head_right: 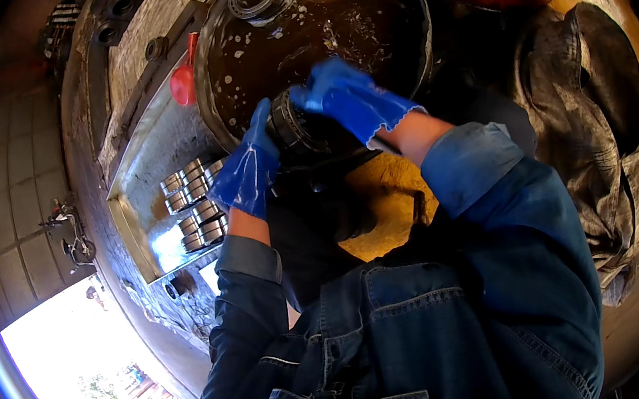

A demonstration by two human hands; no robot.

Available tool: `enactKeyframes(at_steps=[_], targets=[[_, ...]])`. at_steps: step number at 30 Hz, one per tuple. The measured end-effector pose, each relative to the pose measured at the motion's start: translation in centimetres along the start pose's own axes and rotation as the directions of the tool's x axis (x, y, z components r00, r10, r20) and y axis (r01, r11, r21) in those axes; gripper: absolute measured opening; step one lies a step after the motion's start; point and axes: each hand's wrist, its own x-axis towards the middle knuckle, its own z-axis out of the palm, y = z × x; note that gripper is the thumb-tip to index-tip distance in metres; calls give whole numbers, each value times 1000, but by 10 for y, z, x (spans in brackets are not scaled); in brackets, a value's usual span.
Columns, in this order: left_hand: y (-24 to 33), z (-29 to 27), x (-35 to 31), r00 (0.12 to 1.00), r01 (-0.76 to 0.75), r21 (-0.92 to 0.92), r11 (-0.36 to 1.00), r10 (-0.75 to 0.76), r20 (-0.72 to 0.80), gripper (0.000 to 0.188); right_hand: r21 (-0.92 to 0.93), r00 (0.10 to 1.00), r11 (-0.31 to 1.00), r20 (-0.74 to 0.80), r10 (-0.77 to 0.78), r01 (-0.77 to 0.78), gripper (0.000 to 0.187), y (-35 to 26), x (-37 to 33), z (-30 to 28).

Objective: The person cleans cylindrical metal bearings by dipping them into a container of dark liquid and scrubbing them with a small brush. The person handles the bearings one at a time, rotating them to clean all surfaces, and places the cleaned items onto a metal tray.

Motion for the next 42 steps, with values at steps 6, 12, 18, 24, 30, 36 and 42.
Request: enactKeyframes(at_steps=[6,12,18,24,30,36,42], targets=[[1,26,6,979,149,-813,563,-200,41,58,315,951,949,281,-126,33,57,-7,-4,76],[24,32,23,858,269,-961,-61,-438,268,48,468,978,880,130,-164,85,48,8,11,101],[-8,59,31,973,-16,-977,-211,-229,34,48,88,970,966,-19,-241,241,37,-15,-7,96],[48,33,7,976,-50,-906,-420,-215,46,48,-439,875,860,-269,-403,261,36,-20,-34,84],[61,42,-12,999,9,-837,-547,47,-20,46,-547,881,800,-217,-420,246,32,-32,-74,51],[65,70,1,995,95,-761,-641,46,85,42,-525,844,775,-179,-505,352,25,-26,-90,34],[81,51,-12,986,35,-802,-596,-112,126,45,-458,930,860,-165,-328,223,32,-31,-84,33]])
